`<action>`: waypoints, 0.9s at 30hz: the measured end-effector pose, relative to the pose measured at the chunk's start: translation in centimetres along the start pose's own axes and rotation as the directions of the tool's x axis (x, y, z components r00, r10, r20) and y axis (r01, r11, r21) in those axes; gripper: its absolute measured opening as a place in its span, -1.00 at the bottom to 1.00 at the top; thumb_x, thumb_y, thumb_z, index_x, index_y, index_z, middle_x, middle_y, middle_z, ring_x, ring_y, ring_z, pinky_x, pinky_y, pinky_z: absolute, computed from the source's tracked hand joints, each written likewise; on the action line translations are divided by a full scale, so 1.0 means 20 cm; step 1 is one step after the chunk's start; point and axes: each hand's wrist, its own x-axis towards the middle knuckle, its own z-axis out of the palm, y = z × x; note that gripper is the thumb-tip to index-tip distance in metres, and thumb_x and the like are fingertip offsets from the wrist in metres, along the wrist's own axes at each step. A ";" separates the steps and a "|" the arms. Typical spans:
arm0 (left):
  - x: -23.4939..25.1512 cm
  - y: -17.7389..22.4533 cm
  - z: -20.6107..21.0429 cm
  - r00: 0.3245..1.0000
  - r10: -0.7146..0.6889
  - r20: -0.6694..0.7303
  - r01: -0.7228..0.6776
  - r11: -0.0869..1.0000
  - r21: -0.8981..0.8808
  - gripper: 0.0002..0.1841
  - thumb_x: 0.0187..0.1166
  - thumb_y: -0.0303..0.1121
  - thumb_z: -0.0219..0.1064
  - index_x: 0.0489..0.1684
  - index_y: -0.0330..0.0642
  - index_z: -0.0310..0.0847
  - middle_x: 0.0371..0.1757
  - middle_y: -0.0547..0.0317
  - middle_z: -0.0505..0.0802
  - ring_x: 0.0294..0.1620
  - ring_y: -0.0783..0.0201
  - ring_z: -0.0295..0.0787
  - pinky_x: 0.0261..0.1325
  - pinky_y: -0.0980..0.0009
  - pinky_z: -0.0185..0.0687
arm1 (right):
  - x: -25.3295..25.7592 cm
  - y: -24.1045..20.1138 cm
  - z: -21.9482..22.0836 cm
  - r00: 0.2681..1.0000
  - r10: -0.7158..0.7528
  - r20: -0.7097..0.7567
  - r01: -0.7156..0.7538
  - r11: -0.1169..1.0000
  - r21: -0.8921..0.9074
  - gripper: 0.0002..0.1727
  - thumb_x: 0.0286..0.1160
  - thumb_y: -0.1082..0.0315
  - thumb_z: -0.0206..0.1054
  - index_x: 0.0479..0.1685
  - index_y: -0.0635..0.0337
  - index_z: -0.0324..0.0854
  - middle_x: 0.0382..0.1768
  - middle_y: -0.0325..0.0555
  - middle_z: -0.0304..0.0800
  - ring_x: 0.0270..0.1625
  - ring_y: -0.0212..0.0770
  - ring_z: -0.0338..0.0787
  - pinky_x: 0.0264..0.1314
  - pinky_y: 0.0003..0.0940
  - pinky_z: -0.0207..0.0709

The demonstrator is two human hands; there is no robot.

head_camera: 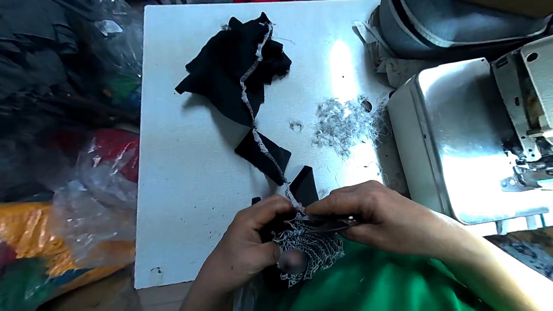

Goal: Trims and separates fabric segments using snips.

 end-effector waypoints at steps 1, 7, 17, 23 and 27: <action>0.00 0.00 -0.01 0.999 0.038 0.018 -0.038 0.998 0.043 -0.60 0.38 0.20 0.44 0.10 0.31 0.78 0.01 0.77 0.81 0.05 0.81 0.70 0.07 0.79 0.65 | 0.00 0.00 0.00 1.000 0.002 0.014 -0.002 1.000 0.030 -0.65 0.41 0.55 0.29 0.15 0.22 0.82 -0.14 -0.16 0.90 -0.12 -0.53 0.78 -0.06 -0.67 0.58; 0.01 -0.02 0.01 0.986 0.145 -0.085 -0.138 0.986 0.089 -0.66 0.44 0.22 0.41 0.06 0.40 0.79 0.31 0.78 0.69 0.37 0.68 0.58 0.33 0.70 0.57 | -0.04 0.03 -0.07 0.983 0.182 0.017 -0.182 0.970 0.164 -0.63 0.49 0.54 0.28 0.26 0.16 0.74 -0.37 -0.30 0.76 -0.43 -0.63 0.61 -0.37 -0.75 0.51; 0.03 0.01 0.03 0.983 0.142 -0.118 -0.147 0.989 -0.031 -0.64 0.51 0.11 0.39 0.22 0.38 0.76 0.09 0.84 0.84 0.09 0.84 0.72 0.13 0.82 0.63 | -0.21 0.00 -0.06 0.887 0.427 -0.178 -0.325 0.849 0.417 -0.63 0.73 -0.07 0.16 0.13 -0.06 0.71 -0.56 -0.53 0.60 -0.62 -0.70 0.47 -0.61 -0.77 0.36; 0.05 0.02 0.04 0.977 0.171 -0.128 -0.170 0.985 0.019 -0.64 0.51 0.14 0.36 0.24 0.46 0.75 0.16 0.91 0.83 0.18 0.86 0.69 0.21 0.81 0.60 | -0.21 -0.03 0.02 0.879 0.447 0.165 -0.441 0.632 0.638 -0.49 0.86 -0.06 -0.15 0.16 0.04 0.65 -0.52 -0.57 0.53 -0.55 -0.72 0.46 -0.52 -0.80 0.33; 0.05 0.03 0.04 0.978 0.181 -0.107 -0.183 0.983 -0.012 -0.64 0.52 0.11 0.37 0.26 0.43 0.74 0.18 0.86 0.83 0.19 0.83 0.69 0.23 0.79 0.60 | -0.18 -0.04 0.01 0.817 0.532 0.223 -0.537 0.560 0.631 -0.56 0.86 0.02 -0.12 0.10 0.02 0.65 -0.56 -0.56 0.52 -0.60 -0.71 0.43 -0.57 -0.78 0.30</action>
